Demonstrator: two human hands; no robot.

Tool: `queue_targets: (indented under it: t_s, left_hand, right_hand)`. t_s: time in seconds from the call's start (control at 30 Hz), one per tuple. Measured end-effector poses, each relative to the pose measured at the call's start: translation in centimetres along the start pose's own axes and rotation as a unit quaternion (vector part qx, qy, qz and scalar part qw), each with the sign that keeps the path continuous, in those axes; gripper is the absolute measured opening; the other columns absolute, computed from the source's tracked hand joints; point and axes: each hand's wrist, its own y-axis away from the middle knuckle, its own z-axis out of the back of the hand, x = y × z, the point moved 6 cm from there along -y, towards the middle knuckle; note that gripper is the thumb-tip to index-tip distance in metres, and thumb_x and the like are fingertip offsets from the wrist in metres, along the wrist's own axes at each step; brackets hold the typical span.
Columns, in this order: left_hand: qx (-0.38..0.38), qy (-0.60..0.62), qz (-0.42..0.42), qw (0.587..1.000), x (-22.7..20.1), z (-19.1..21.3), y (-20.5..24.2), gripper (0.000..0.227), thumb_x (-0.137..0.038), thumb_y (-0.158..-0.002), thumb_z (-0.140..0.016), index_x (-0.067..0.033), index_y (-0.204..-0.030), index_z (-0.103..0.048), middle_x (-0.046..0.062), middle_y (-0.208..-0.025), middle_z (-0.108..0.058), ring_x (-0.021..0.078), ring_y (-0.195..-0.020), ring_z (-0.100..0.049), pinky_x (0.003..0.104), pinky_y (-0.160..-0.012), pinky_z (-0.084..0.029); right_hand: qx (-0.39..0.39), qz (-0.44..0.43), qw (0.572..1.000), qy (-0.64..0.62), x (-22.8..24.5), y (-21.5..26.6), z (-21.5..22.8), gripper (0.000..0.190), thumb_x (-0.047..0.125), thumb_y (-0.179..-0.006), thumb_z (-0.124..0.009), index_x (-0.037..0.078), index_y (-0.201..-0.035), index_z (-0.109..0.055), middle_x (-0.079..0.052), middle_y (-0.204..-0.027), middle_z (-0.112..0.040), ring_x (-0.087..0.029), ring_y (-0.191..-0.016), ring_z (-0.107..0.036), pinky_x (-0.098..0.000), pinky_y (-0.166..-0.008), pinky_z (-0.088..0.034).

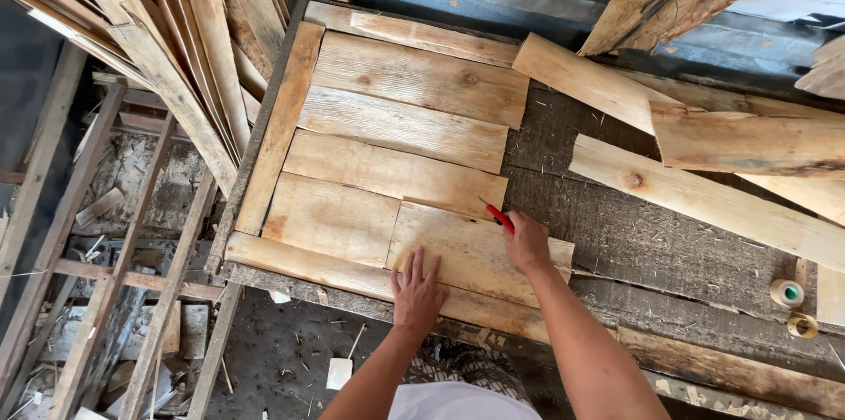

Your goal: Cutting and fitting thin wood pieces together into a mosaic pattern on a workbench.

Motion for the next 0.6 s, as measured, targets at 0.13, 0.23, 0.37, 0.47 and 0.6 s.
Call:
queue_targets:
  t_s: [0.13, 0.23, 0.37, 0.47, 0.6]
  left_hand:
    - [0.012, -0.018, 0.000, 1.000, -0.1, 0.6, -0.2, 0.079, -0.045, -0.096, -0.062, -0.0231, -0.162, -0.025, 0.014, -0.170, -0.007, 0.0330, -0.156, -0.010, 0.062, -0.121, -0.013]
    - [0.034, -0.019, 0.009, 0.999, -0.3, 1.1, -0.1, 0.080, -0.046, -0.096, -0.062, -0.0248, -0.162, -0.024, 0.012, -0.171, -0.008, 0.0319, -0.156, -0.011, 0.061, -0.122, -0.014]
    - [0.022, 0.026, 0.042, 0.999, 1.3, 1.2, -1.1, 0.073, -0.048, -0.098, -0.061, -0.0259, -0.161, -0.029, 0.009, -0.171, -0.015, 0.0288, -0.158, -0.017, 0.057, -0.126, -0.019]
    - [-0.022, 0.044, 0.077, 0.996, 3.3, 2.4, -1.8, 0.074, -0.048, -0.098, -0.060, -0.0254, -0.161, -0.029, 0.011, -0.171, -0.016, 0.0311, -0.158, -0.016, 0.060, -0.125, -0.018]
    - [-0.106, 0.011, 0.080, 0.991, 5.2, 4.5, -2.5, 0.082, -0.047, -0.094, -0.064, -0.0245, -0.161, -0.023, 0.019, -0.170, -0.007, 0.0434, -0.155, -0.003, 0.068, -0.118, -0.012]
  right_hand:
    - [-0.057, 0.017, 0.997, 0.041, 1.1, 0.5, 0.5, 0.016, 0.019, -0.098, -0.066, 0.009, -0.111, -0.068, -0.010, -0.104, -0.066, -0.033, -0.099, -0.061, -0.0515, -0.091, -0.045]
    - [-0.150, 0.081, 0.985, 0.023, 1.8, 1.4, 1.7, 0.020, 0.013, -0.090, -0.071, 0.006, -0.109, -0.069, -0.013, -0.108, -0.065, -0.037, -0.103, -0.059, -0.0544, -0.088, -0.046]
    - [-0.227, 0.039, 0.973, -0.011, -0.9, 2.8, 2.7, 0.024, 0.009, -0.094, -0.068, 0.001, -0.115, -0.064, -0.017, -0.114, -0.062, -0.038, -0.107, -0.057, -0.0518, -0.092, -0.048]
    - [-0.278, 0.004, 0.960, 0.016, -3.2, 4.8, 3.5, 0.023, 0.008, -0.094, -0.067, -0.002, -0.115, -0.062, -0.019, -0.117, -0.062, -0.041, -0.109, -0.056, -0.0529, -0.094, -0.047]
    - [-0.323, 0.005, 0.946, 0.037, -4.6, 7.8, 4.4, 0.034, 0.006, -0.091, -0.065, -0.004, -0.123, -0.061, -0.023, -0.127, -0.062, -0.046, -0.117, -0.056, -0.0546, -0.099, -0.046]
